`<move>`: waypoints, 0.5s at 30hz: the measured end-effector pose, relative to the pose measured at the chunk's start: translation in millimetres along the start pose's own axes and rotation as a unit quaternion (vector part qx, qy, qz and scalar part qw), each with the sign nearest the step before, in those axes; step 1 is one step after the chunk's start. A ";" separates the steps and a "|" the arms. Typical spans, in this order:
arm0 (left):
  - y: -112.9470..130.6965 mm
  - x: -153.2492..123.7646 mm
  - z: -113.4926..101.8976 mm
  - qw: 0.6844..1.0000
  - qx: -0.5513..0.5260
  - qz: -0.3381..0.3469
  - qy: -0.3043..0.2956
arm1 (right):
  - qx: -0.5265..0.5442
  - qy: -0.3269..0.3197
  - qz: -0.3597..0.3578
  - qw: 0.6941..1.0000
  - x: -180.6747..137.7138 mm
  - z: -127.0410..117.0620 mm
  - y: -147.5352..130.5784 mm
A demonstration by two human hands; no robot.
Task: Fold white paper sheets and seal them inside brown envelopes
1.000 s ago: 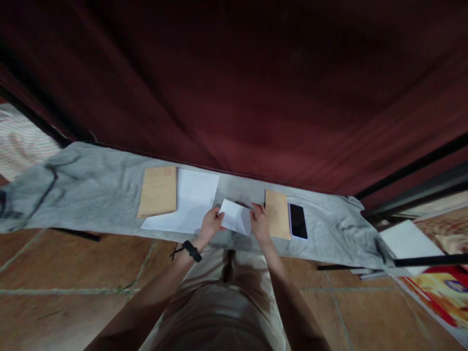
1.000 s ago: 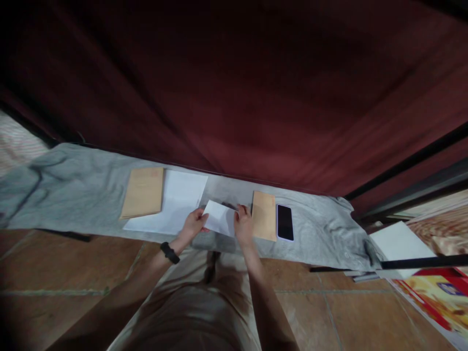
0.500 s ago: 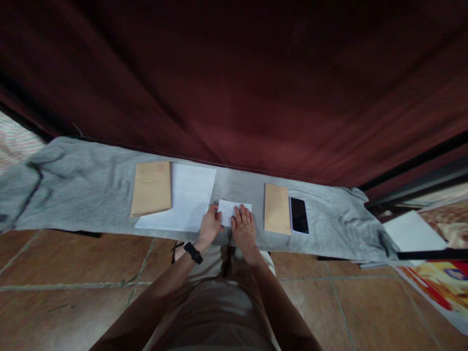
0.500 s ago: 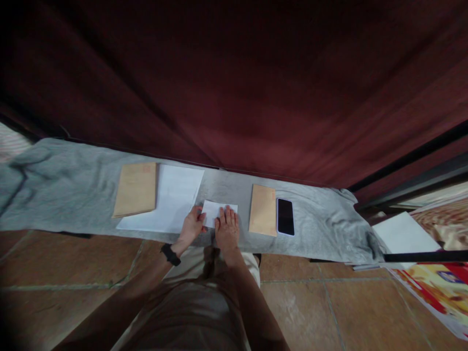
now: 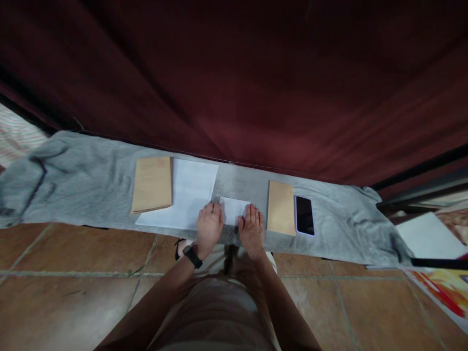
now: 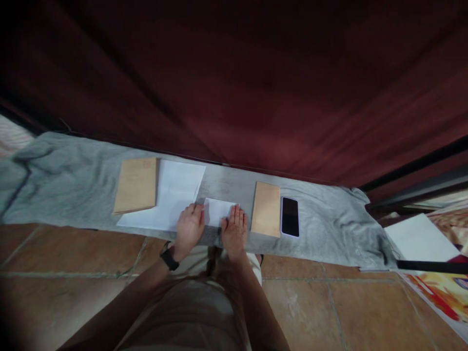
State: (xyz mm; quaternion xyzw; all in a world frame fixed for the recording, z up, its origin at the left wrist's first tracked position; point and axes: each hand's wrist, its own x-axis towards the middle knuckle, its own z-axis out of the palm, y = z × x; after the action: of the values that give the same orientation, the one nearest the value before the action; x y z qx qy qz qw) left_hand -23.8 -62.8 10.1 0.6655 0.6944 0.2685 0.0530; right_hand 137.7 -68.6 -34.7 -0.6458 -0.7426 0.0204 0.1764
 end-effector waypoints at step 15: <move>11.1 -1.1 45.9 0.960 0.018 0.234 -0.151 | -0.017 -0.019 -0.019 0.999 -3.0 5.2 4.1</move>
State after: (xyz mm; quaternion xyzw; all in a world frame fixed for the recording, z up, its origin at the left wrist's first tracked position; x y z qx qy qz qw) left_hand 6.1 -50.3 -24.3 0.8430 0.5081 0.1569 0.0810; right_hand 140.4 -69.8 -41.3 -0.6343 -0.7579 0.0169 0.1513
